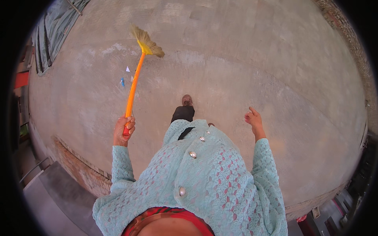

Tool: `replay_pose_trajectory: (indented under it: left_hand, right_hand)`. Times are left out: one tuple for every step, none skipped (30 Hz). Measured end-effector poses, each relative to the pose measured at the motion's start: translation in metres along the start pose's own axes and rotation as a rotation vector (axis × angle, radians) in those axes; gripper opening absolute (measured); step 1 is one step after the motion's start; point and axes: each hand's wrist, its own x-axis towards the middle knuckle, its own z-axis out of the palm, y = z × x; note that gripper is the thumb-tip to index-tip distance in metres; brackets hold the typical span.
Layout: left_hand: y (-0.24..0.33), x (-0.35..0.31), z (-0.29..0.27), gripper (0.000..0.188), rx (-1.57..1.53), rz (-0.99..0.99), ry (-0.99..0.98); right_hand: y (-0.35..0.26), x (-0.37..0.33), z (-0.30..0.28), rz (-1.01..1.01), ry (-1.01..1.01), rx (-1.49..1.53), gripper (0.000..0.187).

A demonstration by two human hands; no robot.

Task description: The person sweeps a concrete patio area using a yellow broom, moving debris and dust toward the edges of the space. The person repeatedly sweeps different sections of the patio, including areas near a brick border and a patterned mat.

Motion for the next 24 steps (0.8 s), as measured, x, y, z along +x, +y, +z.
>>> replay_pose_trajectory:
  left_hand:
    - [0.004,0.004,0.009,0.024,-0.020,-0.047,-0.033]
    - [0.006,0.009,0.020,0.026,-0.039,-0.076,-0.075]
    - [0.008,0.016,0.030,0.028,-0.065,-0.086,-0.122]
    - [0.008,0.023,0.041,0.030,-0.080,-0.155,-0.156]
    - [0.007,0.030,0.052,0.031,-0.099,-0.200,-0.197]
    - [0.006,0.040,0.063,0.032,-0.128,-0.232,-0.240]
    - [0.004,0.051,0.075,0.032,-0.108,-0.286,-0.294]
    - [0.001,0.063,0.088,0.032,-0.092,-0.332,-0.329]
    - [-0.003,0.075,0.101,0.030,-0.101,-0.370,-0.372]
    - [-0.009,0.087,0.115,0.027,-0.102,-0.406,-0.399]
    - [-0.018,0.099,0.129,0.026,-0.111,-0.451,-0.428]
    - [-0.029,0.110,0.142,0.026,-0.134,-0.483,-0.469]
    - [-0.042,0.120,0.157,0.025,-0.119,-0.540,-0.463]
    - [-0.055,0.132,0.174,0.025,-0.116,-0.586,-0.467]
    - [-0.067,0.144,0.189,0.025,-0.114,-0.630,-0.470]
    - [-0.078,0.157,0.205,0.025,-0.086,-0.650,-0.472]
    - [-0.088,0.167,0.221,0.025,-0.066,-0.671,-0.467]
    - [-0.093,0.179,0.232,0.025,-0.028,-0.689,-0.438]
    - [-0.098,0.185,0.241,0.024,-0.021,-0.672,-0.458]
    - [-0.102,0.185,0.249,0.022,-0.002,-0.666,-0.452]
    - [-0.103,0.189,0.257,0.020,0.007,-0.651,-0.478]
    - [-0.102,0.187,0.258,0.022,0.017,-0.617,-0.483]
    - [-0.099,0.182,0.258,0.025,0.078,-0.576,-0.369]
    - [-0.092,0.176,0.254,0.027,0.076,-0.574,-0.307]
  right_hand:
    - [-0.008,-0.002,0.003,-0.025,-0.010,-0.010,0.046]
    - [-0.012,-0.006,0.005,0.038,0.002,-0.040,0.047]
    - [-0.013,-0.013,0.007,0.068,0.003,-0.060,0.047]
    - [-0.013,-0.020,0.006,0.086,0.001,-0.081,0.048]
    - [-0.011,-0.027,0.005,0.136,0.020,-0.062,0.048]
    - [-0.008,-0.033,0.003,0.174,0.037,-0.042,0.048]
    - [-0.002,-0.039,0.000,0.220,0.065,-0.029,0.048]
    - [0.004,-0.043,-0.004,0.243,0.076,-0.008,0.048]
    - [0.010,-0.046,-0.008,0.271,0.097,0.001,0.048]
    - [0.019,-0.047,-0.014,0.253,0.096,0.019,0.047]
    - [0.028,-0.046,-0.019,0.254,0.094,-0.024,0.046]
    - [0.037,-0.044,-0.024,0.211,0.069,-0.061,0.046]
    - [0.046,-0.038,-0.030,0.166,0.039,-0.100,0.045]
    - [0.052,-0.027,-0.035,0.157,0.055,-0.124,0.041]
    - [0.054,-0.010,-0.040,0.124,0.016,-0.187,0.040]
    - [0.054,0.009,-0.045,0.089,-0.025,-0.250,0.039]
    - [0.049,0.022,-0.052,0.058,-0.071,-0.319,0.039]
    - [0.040,0.042,-0.053,0.117,-0.086,-0.270,0.037]
    - [0.023,0.060,-0.060,0.070,-0.112,-0.321,0.038]
    - [0.002,0.075,-0.068,0.096,-0.098,-0.413,0.040]
    - [-0.020,0.085,-0.077,0.135,-0.106,-0.194,0.041]
    - [-0.043,0.094,-0.086,0.198,-0.140,0.016,0.043]
    - [-0.064,0.106,-0.090,0.194,-0.086,-0.005,0.044]
    - [-0.082,0.117,-0.094,0.151,-0.098,0.016,0.044]
